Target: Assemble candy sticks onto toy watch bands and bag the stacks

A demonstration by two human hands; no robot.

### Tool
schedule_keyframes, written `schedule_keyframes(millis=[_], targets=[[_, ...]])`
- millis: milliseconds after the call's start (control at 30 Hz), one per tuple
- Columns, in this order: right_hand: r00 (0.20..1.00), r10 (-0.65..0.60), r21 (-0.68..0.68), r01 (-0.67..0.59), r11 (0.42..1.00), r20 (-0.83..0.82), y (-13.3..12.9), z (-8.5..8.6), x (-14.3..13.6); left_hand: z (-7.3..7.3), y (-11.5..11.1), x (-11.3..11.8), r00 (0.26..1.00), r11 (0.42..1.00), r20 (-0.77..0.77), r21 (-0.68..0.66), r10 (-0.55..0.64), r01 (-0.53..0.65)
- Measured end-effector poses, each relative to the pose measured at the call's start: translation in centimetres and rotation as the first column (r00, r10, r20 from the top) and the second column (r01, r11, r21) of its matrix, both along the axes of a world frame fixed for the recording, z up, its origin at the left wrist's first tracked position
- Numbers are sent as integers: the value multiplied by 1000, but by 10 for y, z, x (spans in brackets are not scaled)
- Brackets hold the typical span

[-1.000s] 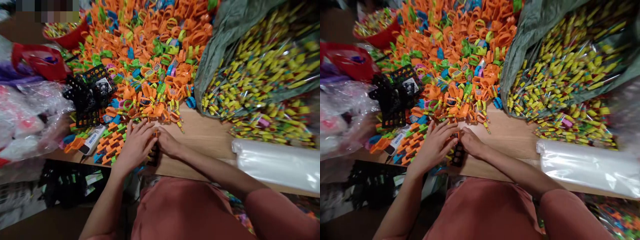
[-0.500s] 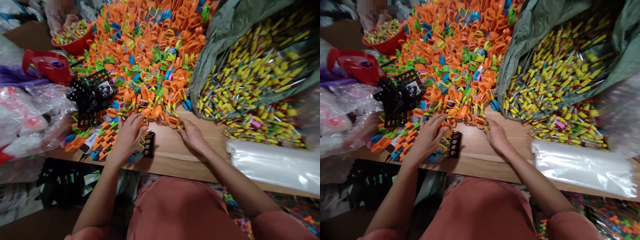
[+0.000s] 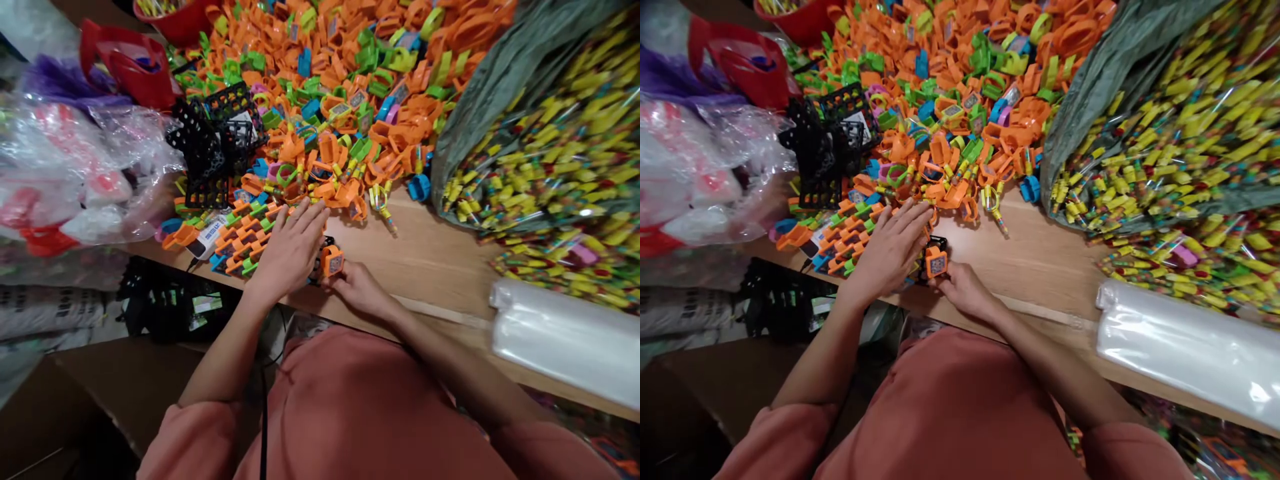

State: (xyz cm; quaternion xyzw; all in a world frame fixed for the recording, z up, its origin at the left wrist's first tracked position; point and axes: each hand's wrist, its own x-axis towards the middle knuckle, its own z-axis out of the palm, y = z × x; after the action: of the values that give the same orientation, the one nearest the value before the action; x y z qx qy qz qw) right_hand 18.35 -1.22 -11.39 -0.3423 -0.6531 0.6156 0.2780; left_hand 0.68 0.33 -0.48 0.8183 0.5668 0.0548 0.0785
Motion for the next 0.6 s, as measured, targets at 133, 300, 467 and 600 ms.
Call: schedule_keyframes(millis=[133,300,467,600], targets=[[999,-19,373,3,928,39,-5,-8,-1,3,-1,2,1000,1000,-2,-12,5,-5],[999,21,552,-42,833,44,-12,-8,-10,4,-4,-1,999,998,26,-55,-29,30],[972,181,380,-225,897,149,17,22,5,-5,-7,-4,999,999,-9,21,-38,38],[943,-245,486,109,867,226,75,42,34,-12,-5,-6,999,998,4,39,-46,46]])
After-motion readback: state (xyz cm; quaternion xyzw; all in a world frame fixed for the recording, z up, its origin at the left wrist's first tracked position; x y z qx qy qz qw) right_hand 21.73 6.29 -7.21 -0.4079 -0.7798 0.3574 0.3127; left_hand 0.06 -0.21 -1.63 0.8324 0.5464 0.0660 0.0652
